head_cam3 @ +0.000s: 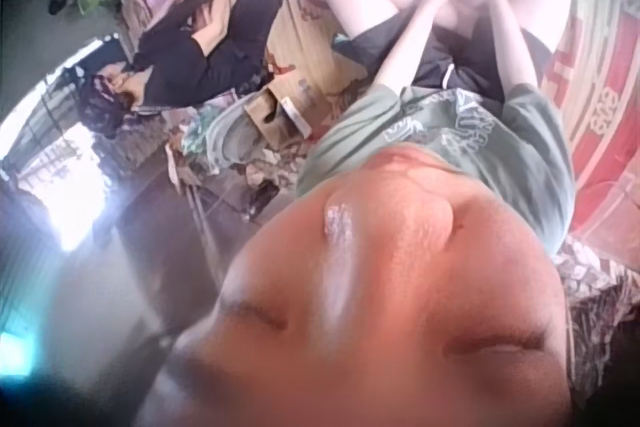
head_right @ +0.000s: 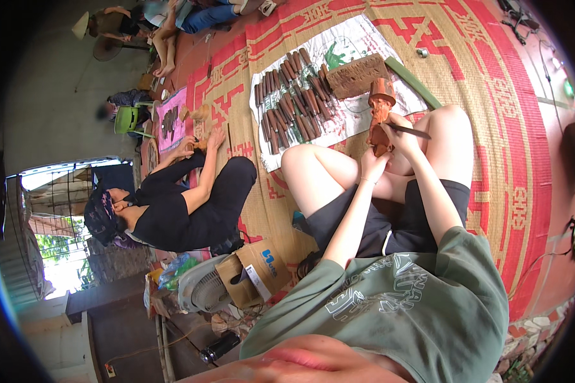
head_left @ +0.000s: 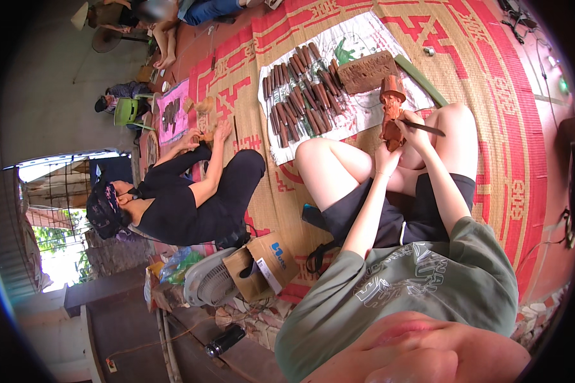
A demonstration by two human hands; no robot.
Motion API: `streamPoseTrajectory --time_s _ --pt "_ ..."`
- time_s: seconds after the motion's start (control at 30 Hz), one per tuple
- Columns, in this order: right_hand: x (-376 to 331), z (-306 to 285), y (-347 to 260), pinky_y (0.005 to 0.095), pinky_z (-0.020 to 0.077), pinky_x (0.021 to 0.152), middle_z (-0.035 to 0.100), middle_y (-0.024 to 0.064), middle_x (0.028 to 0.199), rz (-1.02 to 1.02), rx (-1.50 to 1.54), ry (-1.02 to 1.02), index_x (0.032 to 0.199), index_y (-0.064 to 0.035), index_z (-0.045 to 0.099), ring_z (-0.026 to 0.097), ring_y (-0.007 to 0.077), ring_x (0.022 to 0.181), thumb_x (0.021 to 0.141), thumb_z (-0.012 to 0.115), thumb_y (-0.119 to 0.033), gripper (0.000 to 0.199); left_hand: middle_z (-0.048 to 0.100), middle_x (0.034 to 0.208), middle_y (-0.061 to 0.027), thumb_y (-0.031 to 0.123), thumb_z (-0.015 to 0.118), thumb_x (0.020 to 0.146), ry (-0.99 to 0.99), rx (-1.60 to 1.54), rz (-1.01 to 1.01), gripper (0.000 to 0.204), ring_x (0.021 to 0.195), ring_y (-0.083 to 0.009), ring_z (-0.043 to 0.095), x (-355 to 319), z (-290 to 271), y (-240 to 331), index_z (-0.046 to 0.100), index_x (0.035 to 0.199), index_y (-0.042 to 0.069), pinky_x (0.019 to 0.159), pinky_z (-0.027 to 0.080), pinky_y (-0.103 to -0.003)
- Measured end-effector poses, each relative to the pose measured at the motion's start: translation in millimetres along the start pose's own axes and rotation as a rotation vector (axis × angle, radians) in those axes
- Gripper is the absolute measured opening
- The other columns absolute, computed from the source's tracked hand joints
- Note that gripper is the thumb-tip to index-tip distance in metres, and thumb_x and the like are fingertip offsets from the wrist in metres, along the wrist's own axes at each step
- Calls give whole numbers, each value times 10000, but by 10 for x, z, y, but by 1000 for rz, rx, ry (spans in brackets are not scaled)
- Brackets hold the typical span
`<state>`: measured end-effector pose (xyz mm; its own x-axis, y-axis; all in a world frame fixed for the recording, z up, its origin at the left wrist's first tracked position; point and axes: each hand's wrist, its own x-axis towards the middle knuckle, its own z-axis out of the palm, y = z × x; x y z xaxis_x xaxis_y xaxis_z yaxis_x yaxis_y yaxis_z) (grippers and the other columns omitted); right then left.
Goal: The person sits on a mat and uses a small knife to carve a reddish-brown wooden object held in their left hand. They repeatedly scrape and shape the wood, rotating it to access different sides. Finished wooden items are visible on a cloth nearby.
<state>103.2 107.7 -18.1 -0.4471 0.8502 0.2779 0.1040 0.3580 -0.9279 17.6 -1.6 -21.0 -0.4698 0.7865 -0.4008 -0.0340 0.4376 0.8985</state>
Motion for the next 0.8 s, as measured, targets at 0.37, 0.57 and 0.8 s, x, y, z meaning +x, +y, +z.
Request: streamPoseTrajectory --time_s 0.37,0.57,0.8 --pt "-21 -50 -69 297 399 517 531 85 615 117 16 -79 711 7 531 484 151 563 715 660 -19 131 596 601 -86 214 683 707 -1 0 23 311 473 -148 570 26 33 -37 543 808 -46 443 436 -283" --pt "-44 -89 -160 335 406 508 525 128 612 -9 -89 -93 720 -5 532 504 234 540 711 656 -43 130 597 572 -107 271 700 700 -8 50 71 365 488 -172 596 34 33 -108 555 773 -57 467 453 -298" --pt "-131 -123 -242 365 413 549 507 143 681 -66 -175 24 746 -9 495 519 315 630 750 596 -31 103 591 552 -135 319 705 669 16 216 114 413 513 -233 618 23 9 -59 555 773 -52 517 474 -346"
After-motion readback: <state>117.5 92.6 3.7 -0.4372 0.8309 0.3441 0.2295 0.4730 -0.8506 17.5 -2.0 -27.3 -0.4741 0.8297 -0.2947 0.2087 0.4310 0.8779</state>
